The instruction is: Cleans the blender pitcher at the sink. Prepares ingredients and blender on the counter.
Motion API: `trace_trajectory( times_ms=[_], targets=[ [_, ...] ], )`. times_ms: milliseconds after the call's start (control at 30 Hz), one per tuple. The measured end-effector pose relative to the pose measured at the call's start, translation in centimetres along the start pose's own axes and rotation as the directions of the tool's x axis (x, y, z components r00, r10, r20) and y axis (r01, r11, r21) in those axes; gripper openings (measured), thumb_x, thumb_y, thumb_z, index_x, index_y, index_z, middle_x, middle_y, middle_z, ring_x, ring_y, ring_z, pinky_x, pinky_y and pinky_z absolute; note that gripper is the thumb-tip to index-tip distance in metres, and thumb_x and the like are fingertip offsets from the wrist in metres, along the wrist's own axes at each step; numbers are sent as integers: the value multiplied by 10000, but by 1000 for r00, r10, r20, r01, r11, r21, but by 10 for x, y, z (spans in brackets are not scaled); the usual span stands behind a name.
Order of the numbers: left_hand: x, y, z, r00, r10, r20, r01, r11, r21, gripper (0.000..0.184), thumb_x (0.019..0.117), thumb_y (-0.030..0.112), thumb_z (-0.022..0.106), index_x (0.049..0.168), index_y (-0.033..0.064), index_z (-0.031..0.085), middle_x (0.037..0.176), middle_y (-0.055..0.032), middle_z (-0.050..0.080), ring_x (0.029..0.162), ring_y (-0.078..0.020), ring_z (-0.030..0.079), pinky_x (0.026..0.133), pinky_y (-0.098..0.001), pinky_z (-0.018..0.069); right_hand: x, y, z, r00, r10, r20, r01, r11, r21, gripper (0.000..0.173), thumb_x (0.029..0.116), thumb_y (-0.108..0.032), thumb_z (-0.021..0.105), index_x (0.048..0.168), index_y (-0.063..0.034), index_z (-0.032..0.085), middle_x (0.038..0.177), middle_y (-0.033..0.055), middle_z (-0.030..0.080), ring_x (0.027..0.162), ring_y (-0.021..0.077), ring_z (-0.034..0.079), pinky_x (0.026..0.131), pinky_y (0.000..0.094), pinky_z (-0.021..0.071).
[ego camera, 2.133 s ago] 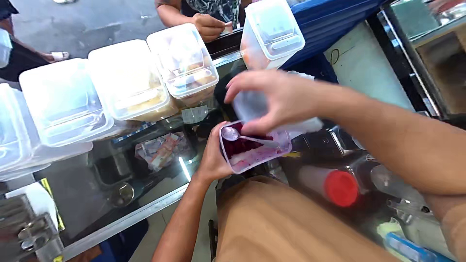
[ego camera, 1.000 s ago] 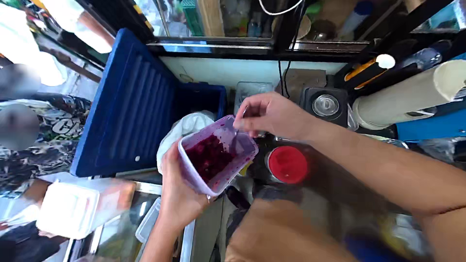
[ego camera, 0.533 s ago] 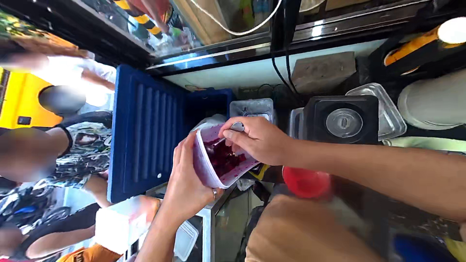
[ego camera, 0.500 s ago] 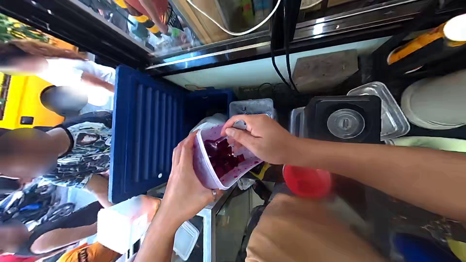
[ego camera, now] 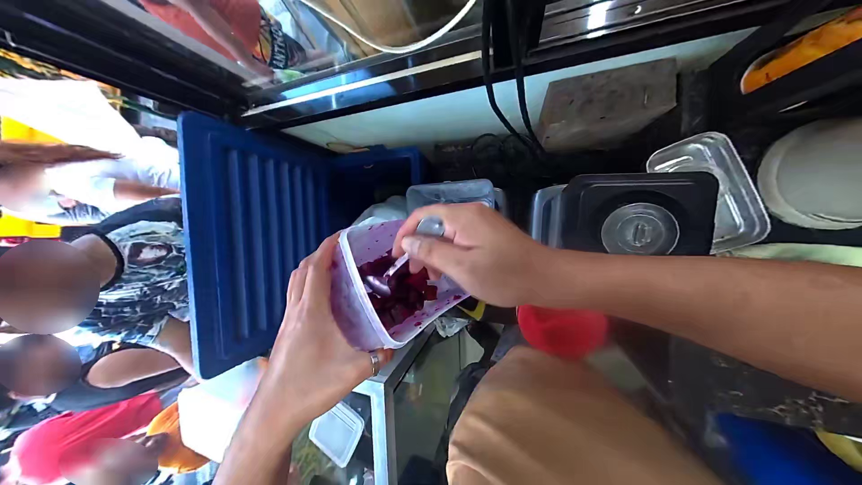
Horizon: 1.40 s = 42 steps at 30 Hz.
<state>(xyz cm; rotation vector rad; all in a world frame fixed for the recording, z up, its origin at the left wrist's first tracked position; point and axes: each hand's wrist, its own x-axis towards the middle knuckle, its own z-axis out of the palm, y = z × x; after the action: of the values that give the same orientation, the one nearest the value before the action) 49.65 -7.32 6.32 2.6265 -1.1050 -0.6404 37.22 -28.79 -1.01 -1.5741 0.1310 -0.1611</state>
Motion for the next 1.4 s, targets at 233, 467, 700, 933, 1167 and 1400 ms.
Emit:
trace_trajectory(
  times_ms=[233, 467, 700, 933, 1167, 1400],
  targets=[
    [0, 6, -1, 1000, -20, -14, 21, 994, 103, 1249, 499, 597, 855, 1583, 306, 306, 1453, -55, 505, 1330, -264, 500, 1031, -532, 491, 2, 27, -5, 991, -56, 121, 79, 978, -195, 247, 1086, -226, 494, 1102, -125, 718, 858, -14, 706, 763, 67, 668, 704, 296, 583],
    [-5, 0, 0, 997, -78, -26, 80, 991, 104, 1270, 481, 616, 843, 1587, 306, 299, 1467, -84, 495, 1330, -304, 500, 1012, -572, 488, 3, 23, -53, 998, -30, 50, 38, 987, -157, 257, 1092, -218, 469, 1131, -132, 708, 873, -44, 716, 736, 35, 653, 670, 233, 566],
    [-7, -4, 4, 997, -68, -43, 71, 994, 78, 1293, 475, 628, 837, 1592, 268, 295, 1479, -111, 481, 1342, -306, 486, 1036, -556, 471, -21, 14, -57, 981, 51, 188, -56, 998, 25, 238, 1079, -187, 479, 1097, -117, 706, 886, -22, 730, 706, 53, 655, 615, 217, 558],
    [-14, 3, 8, 995, -81, -65, 87, 991, 100, 1288, 483, 627, 845, 1591, 275, 292, 1477, -103, 482, 1340, -295, 493, 1026, -553, 485, -6, 17, -32, 997, -75, -20, 76, 996, 53, 216, 1053, -141, 507, 1083, -83, 713, 845, -18, 731, 664, 47, 659, 567, 222, 568],
    [-12, 16, 8, 997, -58, -58, 68, 983, 172, 1278, 490, 629, 812, 1596, 265, 286, 1463, -126, 486, 1325, -331, 497, 972, -601, 490, 5, 36, 4, 988, 46, 146, -19, 983, -182, 234, 1081, -221, 512, 1140, -126, 718, 861, 10, 705, 740, 102, 662, 687, 337, 578],
    [-16, 7, 6, 997, -35, -65, 45, 986, 161, 1266, 496, 648, 812, 1589, 260, 304, 1463, -146, 500, 1322, -374, 502, 994, -632, 469, -5, 24, -61, 994, 105, 28, -101, 987, -121, 241, 1085, -221, 496, 1141, -139, 716, 889, -38, 747, 683, 47, 654, 586, 226, 541]
  ],
)
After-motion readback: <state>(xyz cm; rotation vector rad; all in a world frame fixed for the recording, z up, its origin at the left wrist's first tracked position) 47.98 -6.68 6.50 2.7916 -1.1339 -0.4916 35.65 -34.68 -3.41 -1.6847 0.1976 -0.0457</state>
